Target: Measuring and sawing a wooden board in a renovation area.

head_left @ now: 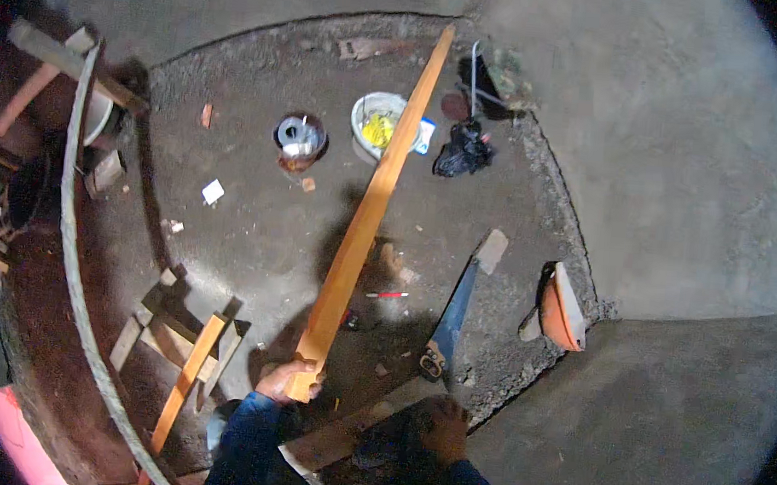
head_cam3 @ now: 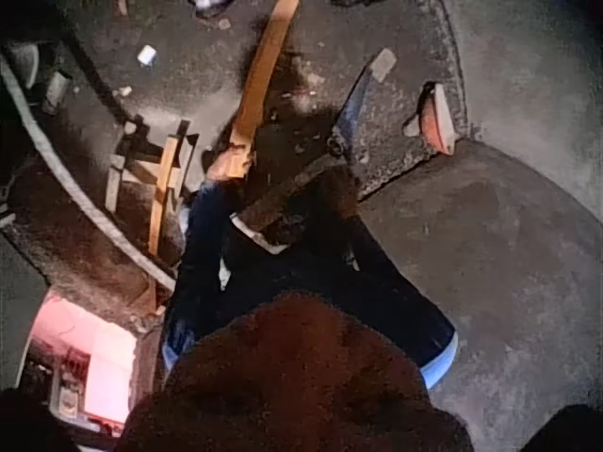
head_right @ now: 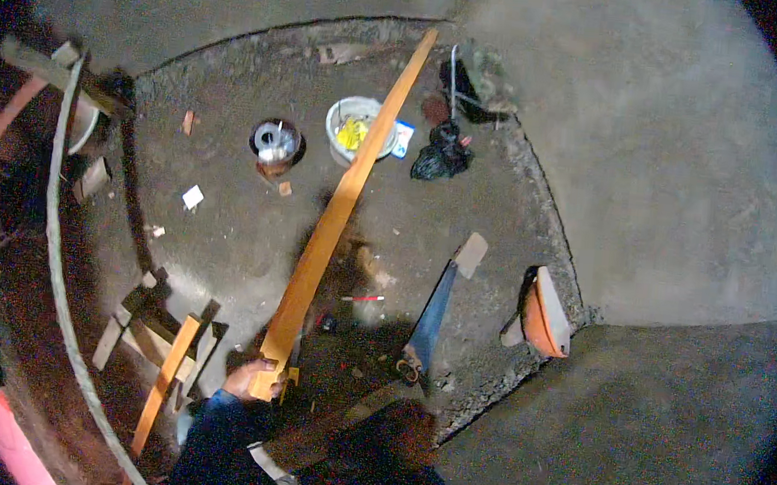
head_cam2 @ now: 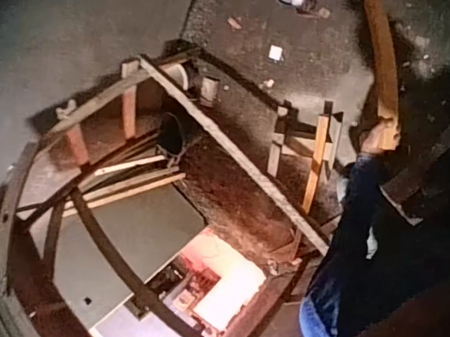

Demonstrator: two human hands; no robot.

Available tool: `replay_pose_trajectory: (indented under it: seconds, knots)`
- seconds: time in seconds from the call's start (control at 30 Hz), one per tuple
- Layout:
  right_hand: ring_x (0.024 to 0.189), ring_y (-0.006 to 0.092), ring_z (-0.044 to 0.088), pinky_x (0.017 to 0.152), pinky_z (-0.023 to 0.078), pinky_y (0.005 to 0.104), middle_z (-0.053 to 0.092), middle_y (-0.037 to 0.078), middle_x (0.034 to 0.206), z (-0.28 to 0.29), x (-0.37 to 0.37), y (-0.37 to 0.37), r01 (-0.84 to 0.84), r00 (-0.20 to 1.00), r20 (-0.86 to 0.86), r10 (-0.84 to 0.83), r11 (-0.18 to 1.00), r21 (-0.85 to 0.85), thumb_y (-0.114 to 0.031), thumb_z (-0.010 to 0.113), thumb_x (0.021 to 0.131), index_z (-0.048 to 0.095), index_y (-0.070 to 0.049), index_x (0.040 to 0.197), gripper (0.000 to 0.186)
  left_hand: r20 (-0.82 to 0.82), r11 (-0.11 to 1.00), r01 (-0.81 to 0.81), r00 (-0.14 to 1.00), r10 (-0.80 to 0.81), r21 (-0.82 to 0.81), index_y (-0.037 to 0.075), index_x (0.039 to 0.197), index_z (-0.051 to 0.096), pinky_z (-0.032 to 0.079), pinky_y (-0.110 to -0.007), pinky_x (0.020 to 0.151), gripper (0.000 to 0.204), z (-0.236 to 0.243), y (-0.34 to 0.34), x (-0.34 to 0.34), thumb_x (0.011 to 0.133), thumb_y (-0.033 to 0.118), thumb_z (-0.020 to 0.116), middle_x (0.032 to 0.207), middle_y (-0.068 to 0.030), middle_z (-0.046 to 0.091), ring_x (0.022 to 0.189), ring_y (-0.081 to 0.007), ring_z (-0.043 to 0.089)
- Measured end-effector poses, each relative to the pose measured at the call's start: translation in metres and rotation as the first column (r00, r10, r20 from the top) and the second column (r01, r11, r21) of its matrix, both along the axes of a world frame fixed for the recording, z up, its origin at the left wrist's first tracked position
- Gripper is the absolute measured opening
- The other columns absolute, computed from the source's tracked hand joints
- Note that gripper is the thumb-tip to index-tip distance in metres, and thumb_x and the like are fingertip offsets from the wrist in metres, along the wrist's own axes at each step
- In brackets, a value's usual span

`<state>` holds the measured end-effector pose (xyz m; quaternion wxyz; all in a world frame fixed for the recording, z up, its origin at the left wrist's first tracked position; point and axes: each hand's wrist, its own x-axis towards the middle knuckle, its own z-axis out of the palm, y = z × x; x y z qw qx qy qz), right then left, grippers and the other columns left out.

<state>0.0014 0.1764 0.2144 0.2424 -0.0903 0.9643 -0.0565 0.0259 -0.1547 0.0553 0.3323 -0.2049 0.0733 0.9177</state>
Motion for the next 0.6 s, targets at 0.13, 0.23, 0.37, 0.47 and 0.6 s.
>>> replay_pose_trajectory:
  seconds: [0.13, 0.23, 0.37, 0.47, 0.6]
  knots:
    - [0.123, 0.0378, 0.04, 0.102, 0.03, 0.055, 0.049, 0.014, 0.129, -0.014, 0.034, 0.018, -0.112, 0.993, 0.043, 0.108, 0.987, 0.113, -0.038, 0.06, 0.084, 0.061, -0.012, 0.115, 0.041, 0.108, 0.992, 0.045, 0.994, -0.032, -0.114, 0.006, 0.109, 0.051, 0.05, -0.033, 0.058, 0.034, 0.04, 0.006, 0.006, 0.082, 0.023, 0.065, 0.087, -0.0095, 0.059, 0.068, -0.0213, 0.059]
    - [0.12, 0.0373, 0.044, 0.1, 0.034, 0.0522, 0.052, 0.014, 0.127, 0.007, 0.063, 0.022, -0.075, 0.993, 0.085, 0.076, 0.997, -0.018, -0.034, 0.059, 0.085, 0.059, -0.012, 0.121, 0.042, 0.03, 0.998, -0.064, 0.998, 0.064, -0.008, 0.009, 0.109, 0.052, 0.047, -0.031, 0.052, 0.035, 0.115, 0.027, -0.003, 0.083, 0.032, 0.06, 0.08, -0.0091, 0.057, 0.062, -0.0202, 0.055]
    - [0.109, 0.0381, 0.056, 0.094, 0.044, 0.0463, 0.062, 0.018, 0.115, 0.081, 0.091, 0.007, 0.043, 0.984, 0.175, -0.013, 0.984, -0.171, -0.024, 0.061, 0.083, 0.062, -0.007, 0.115, 0.035, 0.037, 0.985, -0.131, 0.991, 0.127, 0.114, 0.01, 0.128, 0.049, 0.04, -0.028, 0.045, 0.055, 0.228, 0.021, 0.003, 0.08, 0.038, 0.053, 0.074, -0.0084, 0.052, 0.053, -0.017, 0.045]
    - [0.104, 0.0378, 0.059, 0.089, 0.047, 0.0446, 0.063, 0.019, 0.113, 0.128, 0.115, 0.013, 0.281, 0.946, 0.247, -0.208, 0.909, -0.309, -0.023, 0.061, 0.085, 0.064, -0.005, 0.109, 0.031, 0.031, 0.959, -0.25, 0.968, 0.248, 0.132, 0.0, 0.133, 0.041, 0.037, -0.027, 0.035, 0.068, 0.299, 0.016, 0.008, 0.079, 0.041, 0.053, 0.07, -0.0156, 0.054, 0.041, -0.0187, 0.045]
    - [0.098, 0.0368, 0.061, 0.085, 0.049, 0.0439, 0.064, 0.018, 0.109, 0.17, 0.148, 0.038, 0.531, 0.823, 0.365, -0.435, 0.818, -0.222, -0.024, 0.057, 0.089, 0.065, -0.004, 0.106, 0.028, 0.095, 0.967, -0.246, 0.966, 0.24, 0.06, -0.001, 0.138, 0.036, 0.035, -0.029, 0.04, 0.08, 0.359, -0.012, 0.021, 0.076, 0.045, 0.056, 0.071, -0.0105, 0.05, 0.049, -0.018, 0.045]
